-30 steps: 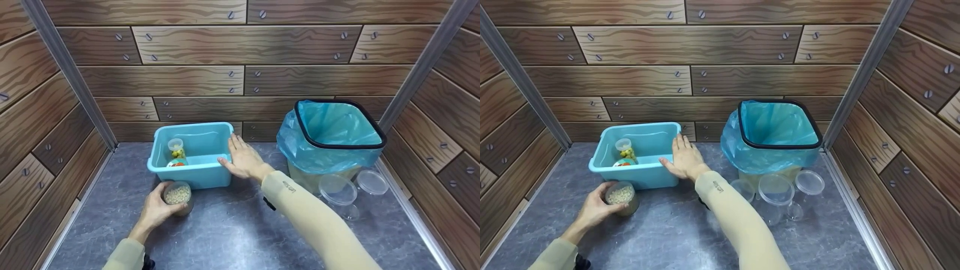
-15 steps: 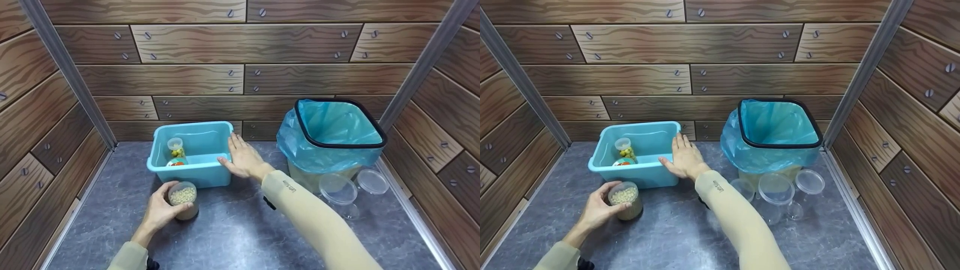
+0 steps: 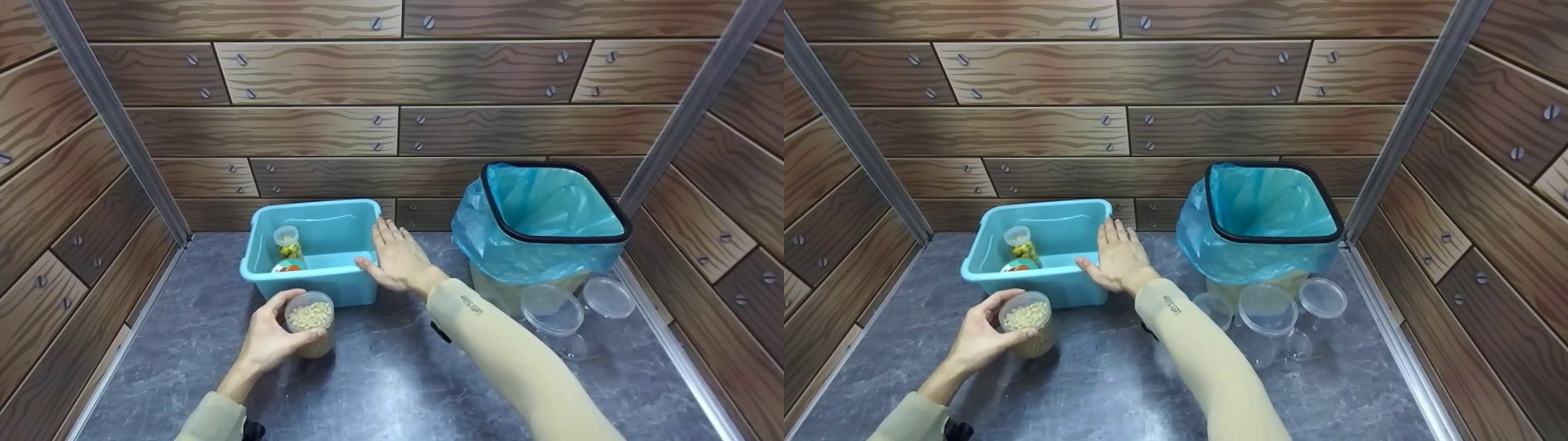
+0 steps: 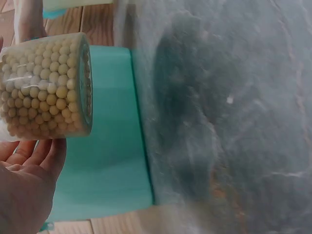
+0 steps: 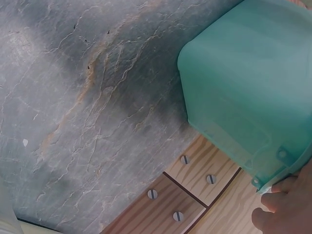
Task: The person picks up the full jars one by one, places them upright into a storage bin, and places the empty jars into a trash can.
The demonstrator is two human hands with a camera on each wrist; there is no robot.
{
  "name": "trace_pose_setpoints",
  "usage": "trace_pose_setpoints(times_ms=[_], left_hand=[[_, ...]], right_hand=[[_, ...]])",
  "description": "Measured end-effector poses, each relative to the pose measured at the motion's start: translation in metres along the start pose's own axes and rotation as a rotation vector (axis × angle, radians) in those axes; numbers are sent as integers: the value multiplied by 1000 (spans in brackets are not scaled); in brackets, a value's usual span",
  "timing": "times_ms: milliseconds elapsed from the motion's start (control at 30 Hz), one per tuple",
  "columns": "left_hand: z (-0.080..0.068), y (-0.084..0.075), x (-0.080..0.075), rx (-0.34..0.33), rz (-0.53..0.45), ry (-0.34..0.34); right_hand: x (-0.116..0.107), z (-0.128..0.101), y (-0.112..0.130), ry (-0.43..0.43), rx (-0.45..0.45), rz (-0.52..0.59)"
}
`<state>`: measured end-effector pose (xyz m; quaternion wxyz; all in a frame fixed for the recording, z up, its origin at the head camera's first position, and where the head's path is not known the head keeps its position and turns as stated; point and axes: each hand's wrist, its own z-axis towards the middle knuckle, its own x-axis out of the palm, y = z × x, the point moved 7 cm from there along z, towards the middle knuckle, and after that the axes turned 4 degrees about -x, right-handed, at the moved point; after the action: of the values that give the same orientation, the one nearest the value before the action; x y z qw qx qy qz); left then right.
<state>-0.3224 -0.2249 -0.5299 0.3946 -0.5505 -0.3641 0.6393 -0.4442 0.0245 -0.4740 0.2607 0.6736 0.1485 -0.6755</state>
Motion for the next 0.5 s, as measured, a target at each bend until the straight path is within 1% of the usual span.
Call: trace_pose_setpoints(times_ms=[200, 367, 500], left_hand=[[-1, -21, 2, 72, -14, 8], [2, -41, 2, 150, -25, 15], [5, -57, 1, 189, -27, 22]], right_hand=[[-1, -1, 1, -5, -6, -2], [-2, -1, 1, -9, -8, 0], [-1, 0, 0, -1, -7, -3]])
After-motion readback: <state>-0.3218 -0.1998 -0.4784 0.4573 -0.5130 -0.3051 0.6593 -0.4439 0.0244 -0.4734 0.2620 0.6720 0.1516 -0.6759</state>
